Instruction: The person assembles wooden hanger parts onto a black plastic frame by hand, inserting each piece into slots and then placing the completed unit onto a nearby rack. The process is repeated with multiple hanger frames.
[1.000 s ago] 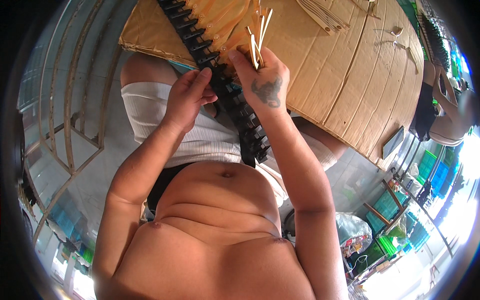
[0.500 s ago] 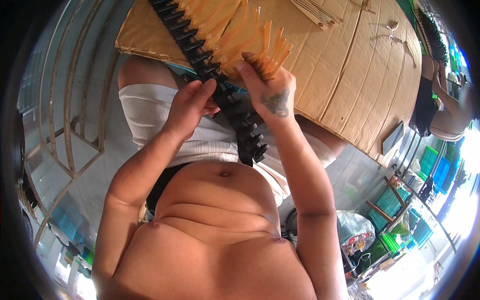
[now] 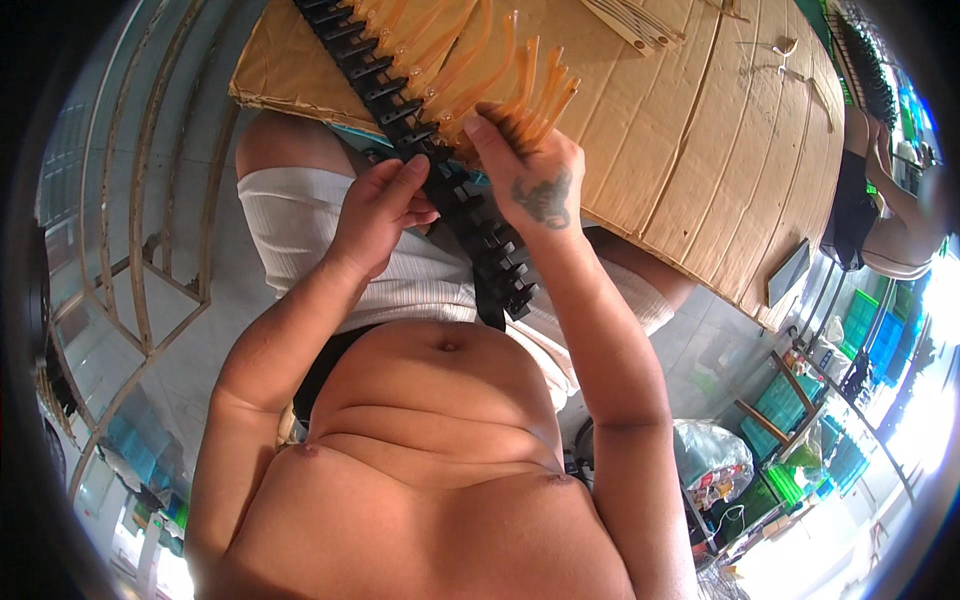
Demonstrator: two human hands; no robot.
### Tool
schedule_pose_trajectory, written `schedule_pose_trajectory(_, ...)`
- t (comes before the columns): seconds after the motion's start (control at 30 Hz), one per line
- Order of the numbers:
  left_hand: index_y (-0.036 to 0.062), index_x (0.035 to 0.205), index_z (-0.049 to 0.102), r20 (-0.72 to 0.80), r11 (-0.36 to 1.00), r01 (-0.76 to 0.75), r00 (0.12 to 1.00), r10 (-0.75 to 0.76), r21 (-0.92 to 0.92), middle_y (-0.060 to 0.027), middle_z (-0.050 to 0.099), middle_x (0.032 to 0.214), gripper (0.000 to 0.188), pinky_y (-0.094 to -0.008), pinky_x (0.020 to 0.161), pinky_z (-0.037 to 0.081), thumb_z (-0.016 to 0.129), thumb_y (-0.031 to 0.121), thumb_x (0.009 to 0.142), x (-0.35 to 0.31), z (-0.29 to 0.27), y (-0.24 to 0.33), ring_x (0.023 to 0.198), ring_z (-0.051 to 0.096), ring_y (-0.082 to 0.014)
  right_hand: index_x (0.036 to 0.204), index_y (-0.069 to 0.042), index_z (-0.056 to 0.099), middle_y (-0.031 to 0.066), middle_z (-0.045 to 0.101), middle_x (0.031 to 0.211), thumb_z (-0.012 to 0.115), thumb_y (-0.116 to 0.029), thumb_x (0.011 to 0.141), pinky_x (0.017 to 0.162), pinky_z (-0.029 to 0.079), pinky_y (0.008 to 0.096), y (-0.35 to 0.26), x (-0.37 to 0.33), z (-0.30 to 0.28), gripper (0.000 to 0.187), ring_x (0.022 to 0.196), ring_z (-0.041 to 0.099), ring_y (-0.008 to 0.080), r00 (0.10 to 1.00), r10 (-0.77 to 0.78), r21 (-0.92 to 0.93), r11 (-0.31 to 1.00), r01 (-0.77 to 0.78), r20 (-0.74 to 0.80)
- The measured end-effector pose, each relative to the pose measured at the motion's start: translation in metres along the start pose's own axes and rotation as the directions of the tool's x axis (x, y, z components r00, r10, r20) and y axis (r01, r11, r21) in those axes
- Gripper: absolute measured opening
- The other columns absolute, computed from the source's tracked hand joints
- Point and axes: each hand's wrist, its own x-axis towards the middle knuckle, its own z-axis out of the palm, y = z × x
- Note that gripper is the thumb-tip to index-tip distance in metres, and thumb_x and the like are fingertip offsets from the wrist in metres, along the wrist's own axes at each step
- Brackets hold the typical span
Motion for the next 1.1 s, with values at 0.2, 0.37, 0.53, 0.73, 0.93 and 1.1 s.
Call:
schedule_pose_trajectory(0.2,0.0082,0.088,0.058,0.118,0.995,0.078,0.989,-0.085,0.062,-0.0004,0.061,0.078,0.032,-0.0224,0.063,0.052,0.061,0.04,0.09,-0.007,0.002,0.006,0.067,0.059,-0.0081,0.097,0.002,0.066,0.012,0.07,0.082,0.068,-0.018,0.084,0.069,0.052,0.028,0.013,-0.006,-0.016,0.024,0.075,0.068,0.0158,0.999,0.008,-0.002,1.0,-0.008,0.048)
schedule_pose_trajectory(0.37,0.0061,0.092,0.059,0.125,0.989,0.071,0.988,-0.087,0.128,-0.0025,0.064,0.081,0.036,-0.0238,0.066,0.053,0.06,0.042,0.091,-0.013,0.006,-0.005,0.07,0.061,-0.0098,0.096,0.004,0.065,0.0107,0.069,0.082,0.068,-0.007,0.084,0.07,0.053,0.0266,0.027,-0.013,-0.013,0.017,0.075,0.066,0.0149,1.0,0.002,0.124,0.992,0.001,-0.025)
schedule_pose_trajectory(0.53,0.0046,0.091,0.059,0.146,0.99,0.074,0.985,-0.092,0.121,-0.005,0.065,0.08,0.038,-0.0261,0.067,0.053,0.058,0.042,0.092,-0.008,0.0,-0.01,0.07,0.064,-0.0133,0.096,0.005,0.064,0.01,0.068,0.085,0.069,-0.003,0.083,0.072,0.053,0.0265,0.027,-0.017,-0.007,0.016,0.078,0.065,0.0145,0.999,-0.023,0.28,0.96,0.013,0.031)
schedule_pose_trajectory(0.73,0.0031,0.092,0.059,0.138,0.989,0.074,0.986,-0.091,0.126,-0.0069,0.066,0.08,0.039,-0.0272,0.067,0.053,0.057,0.042,0.093,-0.006,-0.003,-0.014,0.07,0.065,-0.0151,0.096,0.002,0.064,0.0102,0.068,0.086,0.072,-0.006,0.08,0.071,0.052,0.0281,0.038,-0.014,-0.007,0.02,0.079,0.066,0.0178,0.991,-0.13,0.244,0.963,0.115,0.045)
schedule_pose_trajectory(0.93,0.0021,0.091,0.06,0.15,0.992,0.086,0.984,-0.099,0.093,-0.0079,0.065,0.079,0.039,-0.0276,0.067,0.054,0.056,0.041,0.093,-0.008,-0.002,-0.009,0.07,0.065,-0.0157,0.094,-0.002,0.065,0.0084,0.069,0.086,0.074,-0.008,0.078,0.069,0.052,0.0297,0.042,-0.009,-0.011,0.019,0.078,0.066,0.0213,0.939,-0.338,0.108,0.938,0.331,0.058)
schedule_pose_trajectory(1.1,0.0022,0.09,0.06,0.153,0.993,0.091,0.983,-0.102,0.078,-0.0063,0.065,0.079,0.038,-0.0251,0.065,0.053,0.057,0.04,0.093,-0.008,-0.003,-0.009,0.068,0.063,-0.0131,0.093,-0.003,0.066,0.0076,0.069,0.087,0.074,-0.007,0.078,0.069,0.052,0.0282,0.03,-0.008,-0.015,0.018,0.079,0.066,0.0174,0.949,-0.28,0.125,0.956,0.264,0.144)
